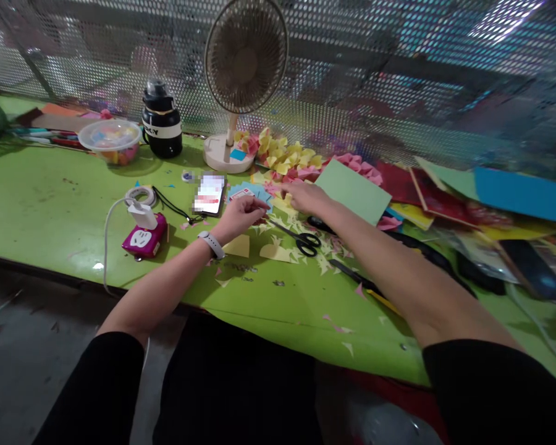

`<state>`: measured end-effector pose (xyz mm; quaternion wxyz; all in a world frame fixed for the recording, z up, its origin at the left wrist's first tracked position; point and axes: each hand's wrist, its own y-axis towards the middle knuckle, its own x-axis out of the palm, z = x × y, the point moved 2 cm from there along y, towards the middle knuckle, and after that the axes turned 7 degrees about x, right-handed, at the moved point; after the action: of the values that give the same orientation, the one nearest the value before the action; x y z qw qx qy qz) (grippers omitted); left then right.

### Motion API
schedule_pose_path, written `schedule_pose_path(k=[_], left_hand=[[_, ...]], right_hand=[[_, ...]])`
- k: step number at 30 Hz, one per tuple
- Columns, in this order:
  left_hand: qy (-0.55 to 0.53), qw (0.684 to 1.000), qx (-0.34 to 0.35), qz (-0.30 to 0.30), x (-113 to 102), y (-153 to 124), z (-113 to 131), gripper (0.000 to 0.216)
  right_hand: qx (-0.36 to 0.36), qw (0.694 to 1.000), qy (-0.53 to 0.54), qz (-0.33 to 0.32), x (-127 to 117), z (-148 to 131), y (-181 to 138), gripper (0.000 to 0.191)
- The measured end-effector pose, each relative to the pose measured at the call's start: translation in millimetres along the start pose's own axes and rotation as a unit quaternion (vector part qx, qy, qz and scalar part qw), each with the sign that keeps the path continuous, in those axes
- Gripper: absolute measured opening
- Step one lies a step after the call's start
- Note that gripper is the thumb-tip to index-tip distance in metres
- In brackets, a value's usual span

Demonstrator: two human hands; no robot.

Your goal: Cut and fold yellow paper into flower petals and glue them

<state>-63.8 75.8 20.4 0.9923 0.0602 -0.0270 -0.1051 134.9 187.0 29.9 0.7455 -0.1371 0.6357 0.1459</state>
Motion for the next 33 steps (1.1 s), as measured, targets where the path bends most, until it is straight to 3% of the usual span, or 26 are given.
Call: schedule_pose_path(k=[5,9,13,25,33], left_hand=[[-0.002,1.000,0.002,-0.008,0.6,2.4,-5.6,0.008],[0.006,1.000,0.011,-0.009,0.1,3.2,-8.9,0.009],[0.002,1.000,0.013,-0.009,-0.9,4.2,-12.1,0.009],[0.025,0.999,0.012,-0.020,-0.1,1.2,-4.6,0.008],[0.027,0.999,0.007,-0.020,-0.2,0.5,-3.9,0.009]], right_hand=[[0.003,1.000,-0.025,-0.015,3.1,-8.4,-5.7,0.025],[0.049,0.997,-0.041,-0.037,4.0,-13.6,-2.4,0.041],[0.061,0.993,-0.071,-0.069,4.0,-17.7,4.3,0.041],[0.096,0.994,-0.043,-0.037,2.4,1.7,5.5,0.026],[0.137,0.990,0.028,-0.001,10.5,13.5,2.2,0.027]])
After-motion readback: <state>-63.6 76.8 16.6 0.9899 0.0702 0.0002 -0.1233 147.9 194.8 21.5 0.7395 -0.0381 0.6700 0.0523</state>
